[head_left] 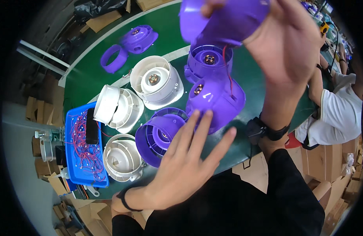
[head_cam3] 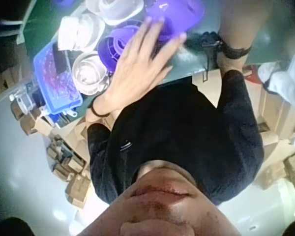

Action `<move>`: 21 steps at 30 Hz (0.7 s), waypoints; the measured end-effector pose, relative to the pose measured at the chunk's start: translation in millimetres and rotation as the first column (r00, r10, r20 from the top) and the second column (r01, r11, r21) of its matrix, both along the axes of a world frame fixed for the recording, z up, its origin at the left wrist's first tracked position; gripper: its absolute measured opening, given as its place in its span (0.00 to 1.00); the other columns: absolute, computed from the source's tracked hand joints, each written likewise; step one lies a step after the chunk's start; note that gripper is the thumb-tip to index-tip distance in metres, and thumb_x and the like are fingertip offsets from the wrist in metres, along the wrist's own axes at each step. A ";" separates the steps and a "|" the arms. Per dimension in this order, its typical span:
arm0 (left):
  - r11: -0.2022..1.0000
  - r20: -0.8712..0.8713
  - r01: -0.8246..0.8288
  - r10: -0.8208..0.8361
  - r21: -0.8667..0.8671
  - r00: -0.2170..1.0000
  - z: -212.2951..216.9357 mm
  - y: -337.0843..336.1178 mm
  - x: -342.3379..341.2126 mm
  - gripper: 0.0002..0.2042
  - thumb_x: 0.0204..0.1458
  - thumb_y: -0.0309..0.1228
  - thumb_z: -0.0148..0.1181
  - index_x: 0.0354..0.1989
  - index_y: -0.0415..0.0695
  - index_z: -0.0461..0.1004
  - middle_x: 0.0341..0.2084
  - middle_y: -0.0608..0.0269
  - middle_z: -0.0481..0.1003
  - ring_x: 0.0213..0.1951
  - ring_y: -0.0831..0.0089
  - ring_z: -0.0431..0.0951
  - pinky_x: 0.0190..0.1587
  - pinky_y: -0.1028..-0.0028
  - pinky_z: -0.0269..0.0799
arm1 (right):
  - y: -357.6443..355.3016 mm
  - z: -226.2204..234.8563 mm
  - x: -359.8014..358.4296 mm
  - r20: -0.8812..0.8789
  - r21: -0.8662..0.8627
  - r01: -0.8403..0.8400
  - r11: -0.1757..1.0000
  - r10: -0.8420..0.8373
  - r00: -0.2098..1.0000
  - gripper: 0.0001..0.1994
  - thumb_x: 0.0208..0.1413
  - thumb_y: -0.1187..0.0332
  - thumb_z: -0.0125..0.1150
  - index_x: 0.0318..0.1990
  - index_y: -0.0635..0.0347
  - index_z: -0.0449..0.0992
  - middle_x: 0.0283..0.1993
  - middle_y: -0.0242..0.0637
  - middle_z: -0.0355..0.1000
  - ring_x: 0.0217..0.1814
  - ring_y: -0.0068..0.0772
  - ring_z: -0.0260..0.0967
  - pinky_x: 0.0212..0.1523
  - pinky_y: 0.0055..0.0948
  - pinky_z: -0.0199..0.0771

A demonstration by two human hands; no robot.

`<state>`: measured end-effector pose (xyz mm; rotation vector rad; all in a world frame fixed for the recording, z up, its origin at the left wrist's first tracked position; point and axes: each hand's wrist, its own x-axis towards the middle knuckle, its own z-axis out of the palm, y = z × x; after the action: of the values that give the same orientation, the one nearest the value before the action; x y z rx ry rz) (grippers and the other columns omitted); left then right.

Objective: The person retrieves white and purple plastic lamp housing components from a shelf and assembles them on a green workbench. They fit the purple outer rings onto the white inner bases, aligning the parts by hand. The person handles multiple units sequentially, inspecting the fit of the components.

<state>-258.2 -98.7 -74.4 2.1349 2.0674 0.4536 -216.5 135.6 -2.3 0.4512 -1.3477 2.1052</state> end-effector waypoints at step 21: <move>0.938 0.076 -0.346 0.343 0.021 0.936 -54.6 54.2 -26.9 0.20 0.55 0.25 0.56 0.58 0.38 0.66 0.33 0.41 0.75 0.34 0.42 0.78 0.36 0.50 0.74 | 11.8 14.0 33.6 -0.095 0.246 0.269 0.931 -0.252 0.963 0.17 0.65 0.64 0.49 0.52 0.70 0.68 0.42 0.53 0.75 0.39 0.41 0.76 0.43 0.39 0.79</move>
<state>-285.1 -44.5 -129.0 1.7411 2.4142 0.5991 -182.9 147.4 11.7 0.4128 -1.5590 1.6965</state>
